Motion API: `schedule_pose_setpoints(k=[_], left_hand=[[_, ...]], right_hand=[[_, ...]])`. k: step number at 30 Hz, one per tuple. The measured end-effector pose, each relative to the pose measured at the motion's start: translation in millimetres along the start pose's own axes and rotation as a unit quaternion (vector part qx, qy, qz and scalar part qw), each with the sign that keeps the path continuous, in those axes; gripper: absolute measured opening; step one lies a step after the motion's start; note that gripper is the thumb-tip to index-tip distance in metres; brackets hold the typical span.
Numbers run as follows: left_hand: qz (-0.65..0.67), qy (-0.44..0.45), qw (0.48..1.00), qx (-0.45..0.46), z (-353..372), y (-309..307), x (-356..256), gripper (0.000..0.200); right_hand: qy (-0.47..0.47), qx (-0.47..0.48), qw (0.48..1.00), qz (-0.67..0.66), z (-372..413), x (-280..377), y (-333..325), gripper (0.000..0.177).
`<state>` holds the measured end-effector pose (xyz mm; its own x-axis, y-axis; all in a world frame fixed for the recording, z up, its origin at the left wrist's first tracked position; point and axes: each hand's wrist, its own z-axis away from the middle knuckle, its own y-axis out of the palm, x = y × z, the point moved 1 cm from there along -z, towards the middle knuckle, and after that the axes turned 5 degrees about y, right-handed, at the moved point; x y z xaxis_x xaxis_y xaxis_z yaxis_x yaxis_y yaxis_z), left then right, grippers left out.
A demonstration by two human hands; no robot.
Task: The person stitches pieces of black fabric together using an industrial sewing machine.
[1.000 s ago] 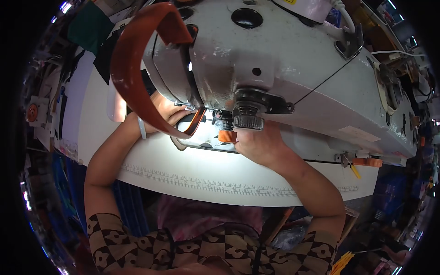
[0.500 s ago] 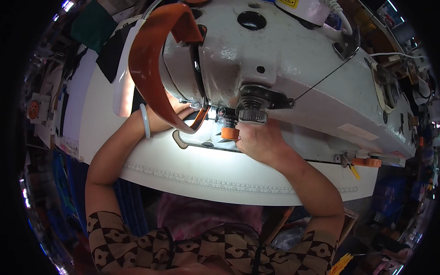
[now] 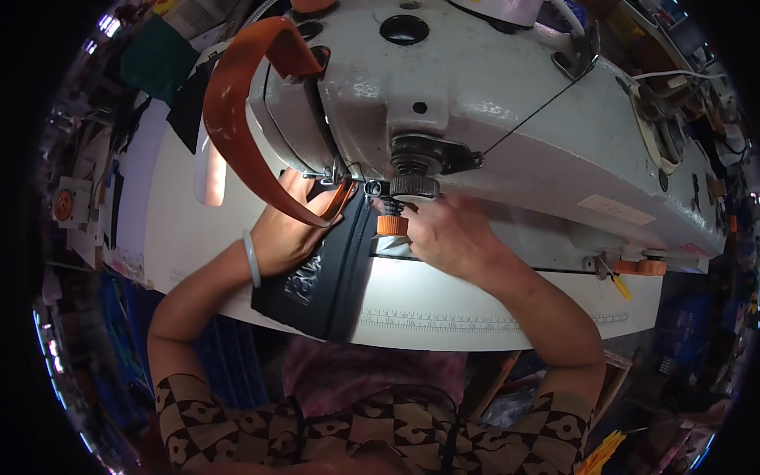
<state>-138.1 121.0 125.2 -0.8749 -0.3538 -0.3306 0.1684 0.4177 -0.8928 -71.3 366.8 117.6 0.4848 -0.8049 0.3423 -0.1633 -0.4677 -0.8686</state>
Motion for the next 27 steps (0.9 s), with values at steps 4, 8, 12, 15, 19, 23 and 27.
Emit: schedule_pose_setpoints(k=[4,8,12,15,19,23,27], left_hand=[[0.095,-0.011,0.995,-0.023,8.6,2.8,-4.2,0.036],[0.111,0.02,0.993,-0.019,10.7,0.3,-7.5,0.037],[0.095,0.021,0.995,0.0,13.0,3.4,-11.5,0.042],[0.041,0.006,0.999,0.035,13.0,5.1,-18.2,0.047],[0.045,-0.007,0.998,0.041,13.8,5.7,-20.9,0.051],[0.031,0.008,0.998,0.051,12.8,2.9,-20.2,0.052],[0.027,0.0,0.998,0.053,13.0,1.8,-18.3,0.052]], right_hand=[[0.016,0.011,0.999,0.05,-2.5,4.5,-5.0,0.044],[0.101,0.022,0.992,-0.068,-6.6,12.3,-6.5,0.019],[0.164,-0.02,0.982,-0.094,-10.7,19.4,-4.1,0.028],[0.156,-0.06,0.979,-0.119,-10.5,24.0,-3.6,0.029],[0.127,-0.052,0.988,-0.066,-4.6,17.8,1.5,0.025],[0.043,0.002,0.999,0.011,2.8,15.4,-14.5,0.015],[0.055,0.029,0.995,0.077,34.9,28.1,-101.1,0.011]])
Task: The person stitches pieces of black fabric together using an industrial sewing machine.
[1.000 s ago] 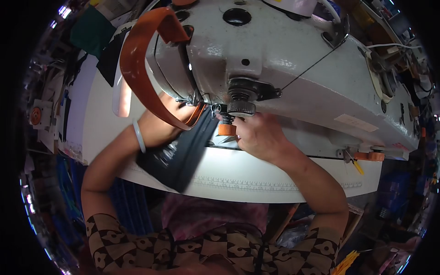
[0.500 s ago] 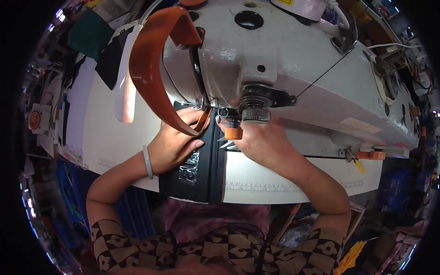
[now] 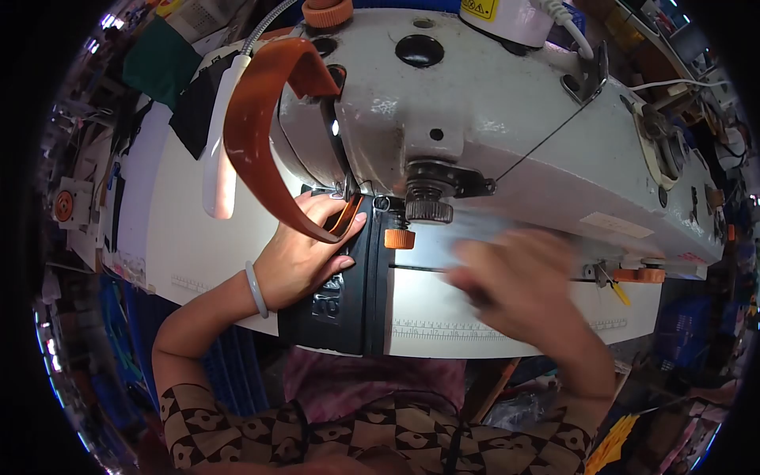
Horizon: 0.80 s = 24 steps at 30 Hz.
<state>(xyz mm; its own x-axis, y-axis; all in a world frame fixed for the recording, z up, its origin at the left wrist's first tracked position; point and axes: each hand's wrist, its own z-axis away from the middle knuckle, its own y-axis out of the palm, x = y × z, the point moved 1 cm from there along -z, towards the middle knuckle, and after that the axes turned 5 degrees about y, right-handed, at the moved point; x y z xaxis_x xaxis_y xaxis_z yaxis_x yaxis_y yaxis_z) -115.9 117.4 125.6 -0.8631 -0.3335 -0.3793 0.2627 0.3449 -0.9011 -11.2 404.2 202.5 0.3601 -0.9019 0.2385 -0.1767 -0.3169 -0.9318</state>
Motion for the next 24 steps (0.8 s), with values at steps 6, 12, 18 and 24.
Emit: schedule_pose_setpoints(k=[6,12,18,24], left_hand=[[-0.032,-0.003,0.999,-0.006,-2.1,-0.6,-8.8,0.053],[-0.03,-0.012,0.999,-0.006,-2.2,-2.7,-9.2,0.056],[-0.022,-0.017,1.0,0.005,-2.3,-0.7,-8.6,0.056],[-0.032,-0.013,0.999,0.006,-1.0,-0.5,-8.4,0.059]], right_hand=[[0.182,-0.449,0.862,0.15,103.1,-176.2,-182.6,0.053],[0.359,-0.202,0.818,0.402,137.1,-307.7,-239.6,0.058],[0.064,-0.056,0.895,0.438,184.8,-423.6,-268.3,0.053],[0.387,-0.071,0.908,-0.141,323.8,-587.3,-316.1,0.049]])
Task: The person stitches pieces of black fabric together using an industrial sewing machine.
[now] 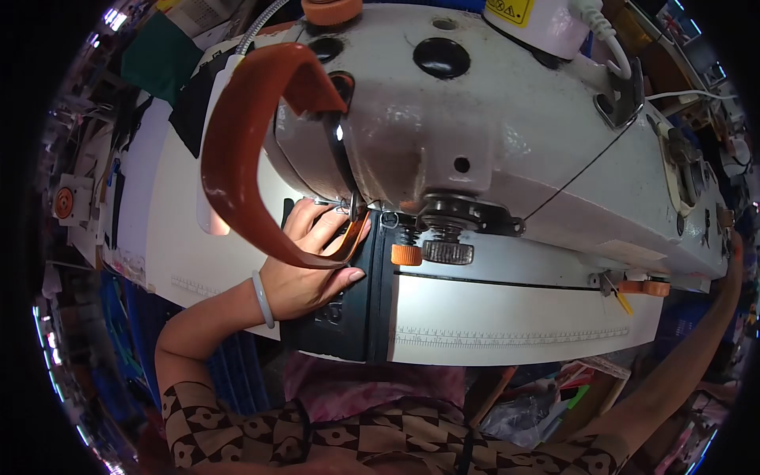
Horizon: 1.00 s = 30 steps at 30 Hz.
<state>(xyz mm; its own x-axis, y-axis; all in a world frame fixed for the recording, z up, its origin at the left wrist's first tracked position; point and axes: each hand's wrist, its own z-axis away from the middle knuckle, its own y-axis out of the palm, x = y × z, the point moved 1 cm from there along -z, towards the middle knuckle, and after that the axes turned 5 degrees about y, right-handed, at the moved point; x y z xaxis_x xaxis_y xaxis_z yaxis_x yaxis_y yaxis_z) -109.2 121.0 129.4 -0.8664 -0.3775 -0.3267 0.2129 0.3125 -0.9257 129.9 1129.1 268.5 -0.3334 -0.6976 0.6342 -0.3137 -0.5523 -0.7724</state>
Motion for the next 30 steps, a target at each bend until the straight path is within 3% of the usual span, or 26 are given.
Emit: schedule_pose_setpoints(k=[2,3,5,7,12,16,20,23,30], left_hand=[[-0.011,0.003,1.0,-0.004,0.7,-0.3,-0.6,0.06],[-0.022,0.006,1.0,-0.005,1.2,-0.7,-0.8,0.061],[-0.032,0.007,0.999,-0.009,1.2,-0.7,-0.6,0.062],[0.003,-0.006,1.0,0.005,1.2,-0.2,-0.1,0.063],[-0.006,0.003,1.0,0.013,1.7,-2.3,1.1,0.064],[-0.019,0.039,0.997,0.061,10.5,-13.2,7.1,0.064],[-0.027,0.054,0.995,0.079,22.0,-24.7,10.4,0.063],[-0.013,0.049,0.995,0.081,22.2,-25.0,11.1,0.063],[-0.008,0.043,0.996,0.075,22.0,-21.9,9.0,0.063]], right_hand=[[0.143,-0.114,0.933,-0.31,42.8,44.2,58.8,0.053],[0.163,-0.154,0.9,-0.374,59.6,68.0,88.9,0.055],[0.123,-0.234,0.903,-0.338,98.3,98.8,157.6,0.054],[0.042,-0.387,0.883,-0.26,129.7,105.1,203.0,0.054],[0.179,-0.325,0.889,-0.27,151.6,72.4,206.6,0.046],[0.029,-0.371,0.918,-0.139,137.2,106.8,191.0,0.044],[0.079,-0.354,0.922,-0.137,136.4,120.1,202.7,0.043],[0.028,-0.381,0.915,-0.13,137.7,154.8,223.8,0.055],[0.041,-0.358,0.916,-0.176,136.0,135.9,213.6,0.053]])
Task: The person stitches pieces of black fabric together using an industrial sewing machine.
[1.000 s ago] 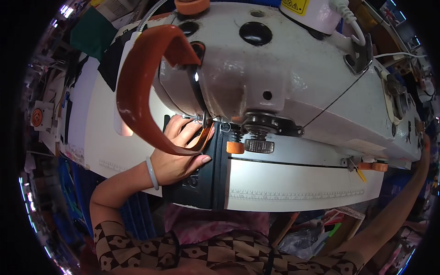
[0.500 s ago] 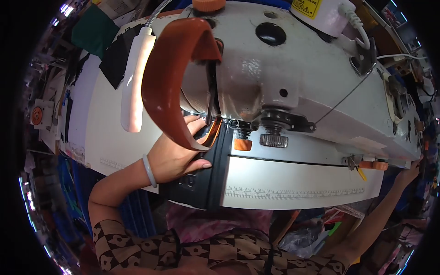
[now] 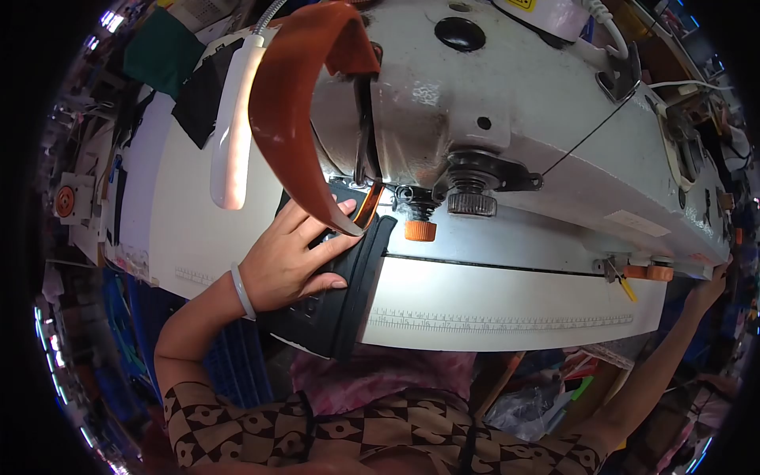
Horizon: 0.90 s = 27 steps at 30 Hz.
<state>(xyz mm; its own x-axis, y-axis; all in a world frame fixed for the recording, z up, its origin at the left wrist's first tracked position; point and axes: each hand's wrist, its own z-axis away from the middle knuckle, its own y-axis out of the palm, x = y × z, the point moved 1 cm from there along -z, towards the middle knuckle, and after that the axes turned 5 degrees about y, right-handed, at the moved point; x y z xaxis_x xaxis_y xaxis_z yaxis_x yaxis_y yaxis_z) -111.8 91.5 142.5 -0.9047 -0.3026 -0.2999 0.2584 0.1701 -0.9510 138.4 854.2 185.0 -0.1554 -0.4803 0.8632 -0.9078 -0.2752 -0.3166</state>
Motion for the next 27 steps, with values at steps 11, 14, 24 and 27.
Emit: schedule_pose_setpoints(k=[11,14,24,27], left_hand=[[-0.009,-0.009,1.0,-0.02,-8.6,5.2,-6.2,0.063],[-0.023,-0.027,0.998,-0.043,-11.9,10.7,-10.0,0.063],[-0.018,-0.045,0.997,-0.068,-20.5,18.1,-11.6,0.065],[-0.013,-0.051,0.996,-0.072,-23.5,19.9,-10.4,0.065]], right_hand=[[0.043,-0.014,0.997,-0.06,4.1,-5.0,0.9,0.046],[0.075,0.022,0.993,-0.088,4.4,-30.5,-1.8,0.038],[0.081,-0.014,0.983,-0.164,30.1,-42.6,26.1,0.022],[0.101,-0.027,0.981,-0.165,32.2,-41.0,26.9,0.026]])
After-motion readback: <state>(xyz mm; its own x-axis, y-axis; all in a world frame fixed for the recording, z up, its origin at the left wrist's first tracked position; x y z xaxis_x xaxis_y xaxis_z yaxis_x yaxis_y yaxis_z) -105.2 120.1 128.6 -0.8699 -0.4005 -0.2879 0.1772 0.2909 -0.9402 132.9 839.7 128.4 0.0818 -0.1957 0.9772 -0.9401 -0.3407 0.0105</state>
